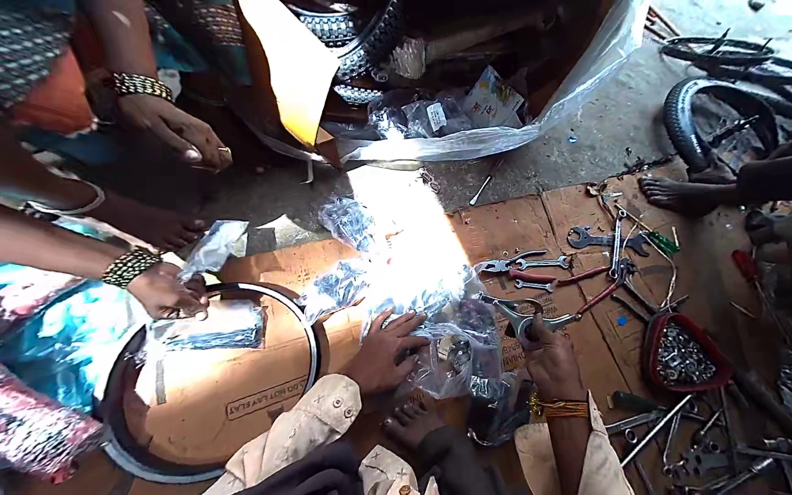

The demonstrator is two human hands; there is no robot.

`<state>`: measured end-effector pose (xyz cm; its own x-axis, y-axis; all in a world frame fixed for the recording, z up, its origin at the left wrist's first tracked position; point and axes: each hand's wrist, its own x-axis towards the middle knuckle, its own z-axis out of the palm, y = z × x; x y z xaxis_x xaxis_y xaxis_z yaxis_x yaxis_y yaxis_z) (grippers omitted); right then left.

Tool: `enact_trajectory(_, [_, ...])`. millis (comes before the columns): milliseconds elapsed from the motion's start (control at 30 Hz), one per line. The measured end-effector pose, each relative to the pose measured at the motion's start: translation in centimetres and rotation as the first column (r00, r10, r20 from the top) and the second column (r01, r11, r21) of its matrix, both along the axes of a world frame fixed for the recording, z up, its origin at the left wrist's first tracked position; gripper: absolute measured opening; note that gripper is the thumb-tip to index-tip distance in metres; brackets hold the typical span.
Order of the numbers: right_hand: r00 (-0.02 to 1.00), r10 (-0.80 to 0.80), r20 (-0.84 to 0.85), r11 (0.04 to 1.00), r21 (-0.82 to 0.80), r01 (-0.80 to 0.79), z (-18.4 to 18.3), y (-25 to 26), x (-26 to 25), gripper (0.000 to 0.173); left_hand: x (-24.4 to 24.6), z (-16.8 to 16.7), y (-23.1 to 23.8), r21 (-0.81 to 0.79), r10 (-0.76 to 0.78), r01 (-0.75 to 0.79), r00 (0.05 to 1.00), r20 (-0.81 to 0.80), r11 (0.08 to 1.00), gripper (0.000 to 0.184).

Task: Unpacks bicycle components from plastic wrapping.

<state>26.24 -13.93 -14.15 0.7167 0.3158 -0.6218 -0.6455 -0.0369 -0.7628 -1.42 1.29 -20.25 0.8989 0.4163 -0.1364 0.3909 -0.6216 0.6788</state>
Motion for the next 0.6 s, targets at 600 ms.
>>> enact_trajectory(600, [0.992,-0.097,0.074,0.945,-0.306,0.116,-3.4,-4.2,2.9,0.039,-1.4,1.0,-2.1,0.139,0.017,-0.01,0.999,-0.048,0.99,0.034])
